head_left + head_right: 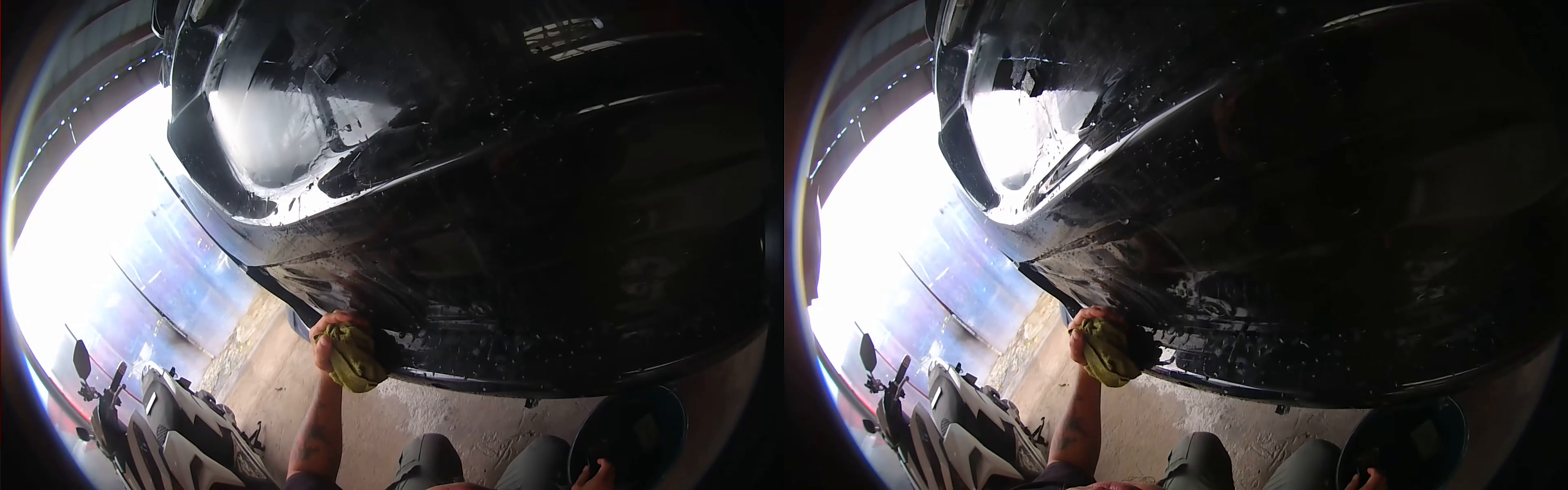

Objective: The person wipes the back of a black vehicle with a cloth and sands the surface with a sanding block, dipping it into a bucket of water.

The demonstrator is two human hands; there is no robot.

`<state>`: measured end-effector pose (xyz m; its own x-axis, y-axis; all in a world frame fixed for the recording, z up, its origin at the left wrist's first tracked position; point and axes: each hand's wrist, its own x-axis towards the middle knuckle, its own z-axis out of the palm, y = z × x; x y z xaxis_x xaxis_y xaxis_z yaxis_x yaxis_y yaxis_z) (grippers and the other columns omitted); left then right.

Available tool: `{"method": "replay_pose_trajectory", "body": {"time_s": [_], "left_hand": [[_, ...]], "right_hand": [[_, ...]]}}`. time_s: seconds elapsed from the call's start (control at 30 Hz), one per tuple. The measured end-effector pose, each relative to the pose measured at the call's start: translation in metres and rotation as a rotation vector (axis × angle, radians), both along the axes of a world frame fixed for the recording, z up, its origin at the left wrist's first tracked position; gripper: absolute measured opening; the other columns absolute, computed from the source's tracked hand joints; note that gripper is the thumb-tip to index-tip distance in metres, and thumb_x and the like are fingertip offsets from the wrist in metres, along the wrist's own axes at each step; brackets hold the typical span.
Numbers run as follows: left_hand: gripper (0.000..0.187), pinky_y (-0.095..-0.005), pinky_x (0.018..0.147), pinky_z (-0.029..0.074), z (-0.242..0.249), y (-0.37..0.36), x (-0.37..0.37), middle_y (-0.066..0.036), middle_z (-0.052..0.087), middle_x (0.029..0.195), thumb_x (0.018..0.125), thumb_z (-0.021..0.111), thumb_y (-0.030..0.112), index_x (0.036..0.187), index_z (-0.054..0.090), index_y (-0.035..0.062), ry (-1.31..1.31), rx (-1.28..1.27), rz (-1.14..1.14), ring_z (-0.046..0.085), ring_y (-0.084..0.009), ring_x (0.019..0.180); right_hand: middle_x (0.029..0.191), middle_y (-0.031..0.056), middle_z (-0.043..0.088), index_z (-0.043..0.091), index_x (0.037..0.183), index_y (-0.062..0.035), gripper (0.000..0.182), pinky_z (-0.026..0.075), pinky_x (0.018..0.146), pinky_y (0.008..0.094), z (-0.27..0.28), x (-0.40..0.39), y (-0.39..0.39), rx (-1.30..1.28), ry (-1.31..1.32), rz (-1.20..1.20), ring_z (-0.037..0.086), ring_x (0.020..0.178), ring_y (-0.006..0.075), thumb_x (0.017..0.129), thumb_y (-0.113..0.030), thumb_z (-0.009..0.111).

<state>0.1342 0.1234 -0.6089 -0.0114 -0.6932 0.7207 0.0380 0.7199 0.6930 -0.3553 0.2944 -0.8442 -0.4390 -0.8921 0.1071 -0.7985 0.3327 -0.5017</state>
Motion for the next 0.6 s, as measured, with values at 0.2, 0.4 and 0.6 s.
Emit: {"method": "replay_pose_trajectory", "body": {"time_s": [0.2,0.4,0.6], "left_hand": [[0.067,-0.0397,0.082,0.061,-0.0025,-0.0006,0.0022,-0.028,0.070,0.109,0.092,0.067,0.052,0.119,0.062,-0.0096,0.002,0.004,0.025,0.073,-0.0322,0.091],[0.067,-0.0394,0.082,0.061,-0.0029,-0.0003,0.0027,-0.027,0.070,0.108,0.091,0.069,0.052,0.117,0.063,-0.0096,-0.001,0.018,0.036,0.073,-0.0314,0.091],[0.068,-0.0388,0.083,0.060,-0.0021,0.0014,0.0025,-0.025,0.071,0.108,0.090,0.071,0.052,0.117,0.065,-0.0098,0.010,0.045,0.031,0.073,-0.0300,0.092]], "right_hand": [[0.104,0.0132,0.068,0.068,0.114,-0.0138,0.025,0.052,0.084,0.0496,-0.0008,-0.0003,0.0004,-0.007,-0.002,0.007,0.066,0.098,0.0371,0.094,-0.028,0.070],[0.105,0.0129,0.069,0.068,0.115,-0.0143,0.026,0.053,0.083,0.0493,-0.0019,-0.0006,0.0005,-0.009,0.004,0.010,0.067,0.097,0.0364,0.094,-0.029,0.070],[0.107,0.0123,0.069,0.068,0.116,-0.0147,0.026,0.053,0.084,0.0487,-0.0052,0.0010,0.0021,0.013,0.003,-0.011,0.067,0.100,0.0359,0.095,-0.029,0.070]]}}
